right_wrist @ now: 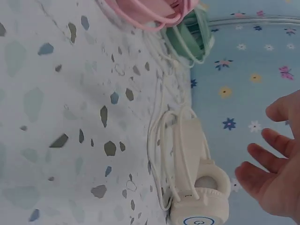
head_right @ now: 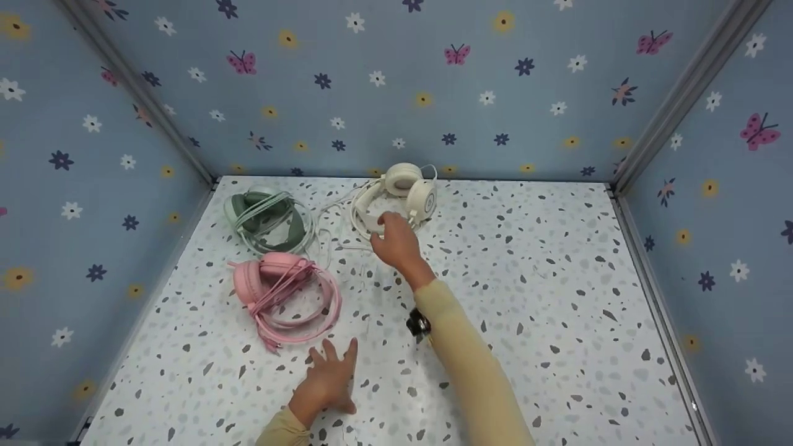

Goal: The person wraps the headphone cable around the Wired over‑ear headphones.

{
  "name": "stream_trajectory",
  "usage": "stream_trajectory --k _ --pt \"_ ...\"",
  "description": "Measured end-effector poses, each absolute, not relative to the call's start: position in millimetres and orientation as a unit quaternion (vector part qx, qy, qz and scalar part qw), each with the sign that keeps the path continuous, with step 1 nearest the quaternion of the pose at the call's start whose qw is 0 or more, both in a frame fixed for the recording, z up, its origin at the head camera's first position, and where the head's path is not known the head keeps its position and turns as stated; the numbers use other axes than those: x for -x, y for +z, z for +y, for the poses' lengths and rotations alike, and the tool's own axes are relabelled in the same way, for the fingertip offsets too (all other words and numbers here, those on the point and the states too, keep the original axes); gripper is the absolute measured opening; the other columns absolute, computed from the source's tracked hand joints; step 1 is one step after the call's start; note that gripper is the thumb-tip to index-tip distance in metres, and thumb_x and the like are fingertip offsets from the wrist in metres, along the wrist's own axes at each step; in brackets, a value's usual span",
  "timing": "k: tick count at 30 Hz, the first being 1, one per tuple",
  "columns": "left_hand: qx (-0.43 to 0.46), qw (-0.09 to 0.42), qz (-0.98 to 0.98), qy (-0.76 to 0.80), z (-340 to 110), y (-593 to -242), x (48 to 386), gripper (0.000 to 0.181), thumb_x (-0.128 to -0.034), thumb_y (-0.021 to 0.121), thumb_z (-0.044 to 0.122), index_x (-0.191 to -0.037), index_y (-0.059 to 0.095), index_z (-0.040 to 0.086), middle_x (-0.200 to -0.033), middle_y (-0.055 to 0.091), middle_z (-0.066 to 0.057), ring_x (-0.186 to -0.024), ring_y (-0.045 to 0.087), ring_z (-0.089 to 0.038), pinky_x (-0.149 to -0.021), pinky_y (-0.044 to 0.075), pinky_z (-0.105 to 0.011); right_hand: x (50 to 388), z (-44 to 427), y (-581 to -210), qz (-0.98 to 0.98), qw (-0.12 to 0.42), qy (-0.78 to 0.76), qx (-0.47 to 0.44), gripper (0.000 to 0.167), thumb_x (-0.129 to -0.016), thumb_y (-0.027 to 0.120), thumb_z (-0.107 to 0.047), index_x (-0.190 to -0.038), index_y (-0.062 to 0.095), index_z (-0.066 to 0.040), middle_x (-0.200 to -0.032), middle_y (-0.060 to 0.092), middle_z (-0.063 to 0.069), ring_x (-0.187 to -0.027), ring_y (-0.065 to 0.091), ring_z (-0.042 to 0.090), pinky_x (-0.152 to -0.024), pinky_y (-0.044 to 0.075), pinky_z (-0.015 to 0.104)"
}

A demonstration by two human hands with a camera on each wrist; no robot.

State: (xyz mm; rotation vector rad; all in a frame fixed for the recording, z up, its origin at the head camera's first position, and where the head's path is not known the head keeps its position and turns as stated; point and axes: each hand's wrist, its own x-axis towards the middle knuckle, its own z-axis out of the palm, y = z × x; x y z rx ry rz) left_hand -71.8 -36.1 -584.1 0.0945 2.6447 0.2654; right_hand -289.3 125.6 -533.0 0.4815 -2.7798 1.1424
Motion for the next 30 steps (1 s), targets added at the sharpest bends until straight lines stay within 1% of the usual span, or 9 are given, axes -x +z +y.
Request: stream_trajectory --k 4,7,11,14,18,20,24,27,30 --pt "-0.026 0.242 0.964 0.105 -37 -589 70 0.130 -0.0468 0.098 0.038 -0.153 0.026 0.015 -0.145 0.014 -0.042 -0.128 0.016 -0.067 -0.093 0.036 -0.067 324 107 -549 -0.939 0.035 0.277 -0.203 0.048 -0.092 0.061 -0.018 -0.132 0.046 0.003 -0.135 0.046 0.023 -0.124 0.045 0.037 -0.102 0.036 0.048" --pt "-0.028 0.252 0.959 0.127 -37 -595 66 0.129 -0.0476 0.098 0.038 -0.153 0.028 0.015 -0.146 0.013 -0.041 -0.128 0.014 -0.067 -0.094 0.035 -0.068 333 104 -567 -0.962 -0.016 0.189 -0.194 0.064 -0.090 0.062 -0.021 -0.143 0.035 0.001 -0.147 0.035 0.022 -0.136 0.031 0.039 -0.110 0.023 0.052" --pt "-0.035 0.257 0.956 0.137 -38 -595 66 0.127 -0.0485 0.098 0.038 -0.153 0.029 0.016 -0.146 0.013 -0.041 -0.129 0.013 -0.067 -0.095 0.034 -0.068 333 106 -581 -0.981 -0.079 0.084 -0.157 0.073 -0.090 0.063 -0.034 -0.149 0.030 -0.005 -0.143 0.043 0.019 -0.132 0.036 0.040 -0.110 0.018 0.057" --pt "-0.034 0.252 0.958 0.130 -41 -591 69 0.127 -0.0491 0.098 0.038 -0.153 0.028 0.016 -0.147 0.012 -0.041 -0.129 0.012 -0.067 -0.096 0.033 -0.068 331 106 -577 -0.988 -0.083 0.023 -0.128 0.069 -0.087 0.061 -0.056 -0.133 0.052 -0.006 -0.123 0.058 0.017 -0.114 0.052 0.039 -0.107 0.021 0.059" --pt "-0.037 0.244 0.963 0.111 -44 -585 76 0.127 -0.0492 0.098 0.037 -0.153 0.027 0.016 -0.146 0.012 -0.041 -0.129 0.013 -0.067 -0.096 0.034 -0.067 331 105 -563 -0.990 -0.096 -0.038 -0.096 0.071 -0.076 0.061 -0.075 -0.093 0.069 -0.007 -0.090 0.066 0.012 -0.088 0.062 0.032 -0.102 0.028 0.061" --pt "-0.037 0.242 0.964 0.102 -46 -583 77 0.128 -0.0489 0.098 0.037 -0.153 0.027 0.015 -0.146 0.013 -0.041 -0.129 0.014 -0.067 -0.096 0.035 -0.066 331 105 -559 -0.985 -0.113 -0.064 -0.115 0.061 -0.076 0.067 -0.068 -0.086 0.069 -0.008 -0.083 0.066 0.009 -0.082 0.062 0.030 -0.099 0.032 0.060" --pt "-0.034 0.248 0.963 0.102 -46 -583 78 0.127 -0.0501 0.097 0.038 -0.153 0.026 0.016 -0.147 0.012 -0.041 -0.130 0.013 -0.066 -0.097 0.034 -0.066 331 110 -564 -0.973 -0.134 -0.047 -0.180 0.035 -0.079 0.075 -0.039 -0.087 0.065 -0.006 -0.081 0.063 0.009 -0.076 0.059 0.026 -0.083 0.046 0.049" --pt "-0.038 0.257 0.959 0.115 -46 -586 75 0.127 -0.0515 0.097 0.039 -0.153 0.025 0.015 -0.147 0.010 -0.041 -0.130 0.011 -0.067 -0.097 0.033 -0.067 326 121 -574 -0.973 -0.135 -0.001 -0.187 0.037 -0.076 0.079 -0.036 -0.084 0.060 -0.006 -0.076 0.058 0.007 -0.070 0.055 0.024 -0.067 0.049 0.042" --pt "-0.044 0.255 0.959 0.117 -47 -588 73 0.126 -0.0515 0.096 0.041 -0.153 0.026 0.014 -0.146 0.012 -0.042 -0.129 0.012 -0.067 -0.096 0.034 -0.067 314 131 -579 -0.977 -0.103 0.010 -0.186 0.044 -0.072 0.082 -0.039 -0.087 0.056 -0.006 -0.074 0.056 0.008 -0.069 0.056 0.027 -0.061 0.048 0.042"
